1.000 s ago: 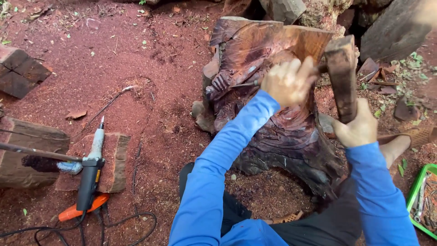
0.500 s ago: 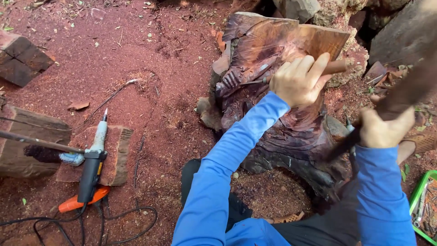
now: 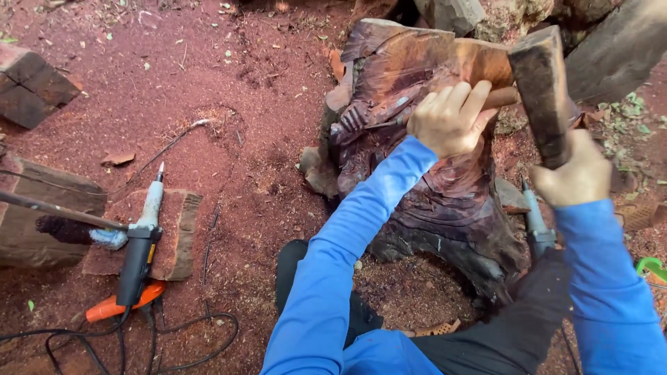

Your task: Carving a wooden sculpture using a hand chisel and a wooden mallet

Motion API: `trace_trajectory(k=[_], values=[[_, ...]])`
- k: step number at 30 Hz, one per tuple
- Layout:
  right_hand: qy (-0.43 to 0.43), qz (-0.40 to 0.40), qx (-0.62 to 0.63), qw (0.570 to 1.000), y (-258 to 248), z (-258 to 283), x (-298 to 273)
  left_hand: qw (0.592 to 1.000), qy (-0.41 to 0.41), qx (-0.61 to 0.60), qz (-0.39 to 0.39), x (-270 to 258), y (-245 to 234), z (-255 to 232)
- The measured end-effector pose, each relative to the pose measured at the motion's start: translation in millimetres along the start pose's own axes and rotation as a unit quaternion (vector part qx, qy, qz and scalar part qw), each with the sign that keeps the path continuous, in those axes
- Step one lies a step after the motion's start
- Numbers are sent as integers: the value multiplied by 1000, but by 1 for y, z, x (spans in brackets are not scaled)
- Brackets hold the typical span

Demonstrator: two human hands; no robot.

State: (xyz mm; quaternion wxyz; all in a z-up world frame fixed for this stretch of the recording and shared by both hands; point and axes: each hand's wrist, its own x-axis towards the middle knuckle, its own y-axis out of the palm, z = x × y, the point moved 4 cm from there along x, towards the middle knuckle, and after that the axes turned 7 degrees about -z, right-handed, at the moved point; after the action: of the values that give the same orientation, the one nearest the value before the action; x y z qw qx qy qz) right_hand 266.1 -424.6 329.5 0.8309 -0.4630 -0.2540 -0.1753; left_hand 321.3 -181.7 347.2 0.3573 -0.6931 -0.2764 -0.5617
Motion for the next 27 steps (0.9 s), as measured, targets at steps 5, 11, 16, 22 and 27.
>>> trace_trajectory(k=[5,11,16,22,27], values=[[300,-178,357,866,12,-31,2,999,-10,-6,-35,-6,18,8],[-16,8,-48,999,3,-6,14,999,-26,28,-17,4,4,5],[100,114,71,986,19,10,10,998,-52,29,-14,11,4,12],[236,-49,326,914,15,10,7,998,-36,12,-43,-4,19,14],[69,73,10,995,16,-22,15,999,-36,24,-21,3,3,11]])
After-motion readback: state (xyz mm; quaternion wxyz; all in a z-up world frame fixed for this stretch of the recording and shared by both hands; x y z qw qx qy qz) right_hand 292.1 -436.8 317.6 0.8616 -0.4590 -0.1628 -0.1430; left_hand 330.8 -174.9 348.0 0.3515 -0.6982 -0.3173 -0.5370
